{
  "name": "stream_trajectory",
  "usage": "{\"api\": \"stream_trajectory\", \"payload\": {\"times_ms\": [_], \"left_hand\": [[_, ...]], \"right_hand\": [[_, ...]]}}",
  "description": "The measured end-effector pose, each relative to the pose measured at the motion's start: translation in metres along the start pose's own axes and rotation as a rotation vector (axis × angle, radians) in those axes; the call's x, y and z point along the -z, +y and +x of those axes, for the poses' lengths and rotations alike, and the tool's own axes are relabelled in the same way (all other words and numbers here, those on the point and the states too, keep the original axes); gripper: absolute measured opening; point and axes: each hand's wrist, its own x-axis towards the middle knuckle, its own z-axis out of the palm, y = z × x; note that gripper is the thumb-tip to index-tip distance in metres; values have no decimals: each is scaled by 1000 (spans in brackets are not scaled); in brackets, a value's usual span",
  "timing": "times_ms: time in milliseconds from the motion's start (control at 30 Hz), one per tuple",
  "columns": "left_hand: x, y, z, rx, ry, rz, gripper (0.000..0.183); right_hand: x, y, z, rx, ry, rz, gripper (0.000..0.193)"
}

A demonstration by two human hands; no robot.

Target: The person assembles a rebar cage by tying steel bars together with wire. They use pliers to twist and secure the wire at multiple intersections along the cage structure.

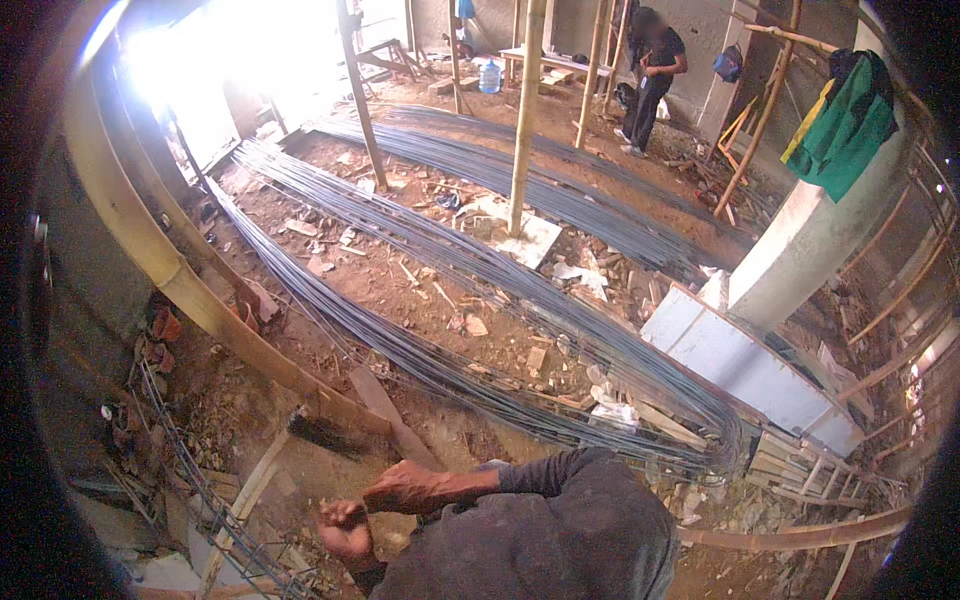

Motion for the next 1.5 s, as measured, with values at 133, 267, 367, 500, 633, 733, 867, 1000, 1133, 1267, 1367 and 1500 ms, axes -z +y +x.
{"api": "stream_trajectory", "payload": {"times_ms": [133,267,367,500,633,733,867,1000,1133,1267,1367,1500], "left_hand": [[21,46,-2,-580,366,18,27],[44,99,0,-805,232,275,21],[50,122,14,-882,302,431,14],[18,100,23,-896,324,430,15],[-62,61,42,-720,541,588,24],[-102,29,39,-639,444,625,22],[-113,-5,37,-505,357,626,19],[-101,-27,35,-538,331,778,20],[-89,-40,37,-507,282,869,22],[-80,-36,80,-550,133,877,25],[-80,-20,143,-574,94,971,28],[-83,-6,209,-475,205,894,26]], "right_hand": [[38,-6,-22,-47,-45,-33,13],[62,2,-31,-145,-176,-188,24],[67,15,-39,-91,-178,-201,17],[63,27,-43,-133,-313,-105,17],[67,21,-17,-96,-293,-131,27],[63,-3,20,-233,-48,82,33],[78,-27,79,-400,89,506,37],[79,-46,125,-412,86,468,39],[68,-43,150,-388,33,411,45],[62,-30,153,-366,162,478,50],[72,-15,141,-416,235,490,50],[104,14,98,-507,223,373,42]]}}
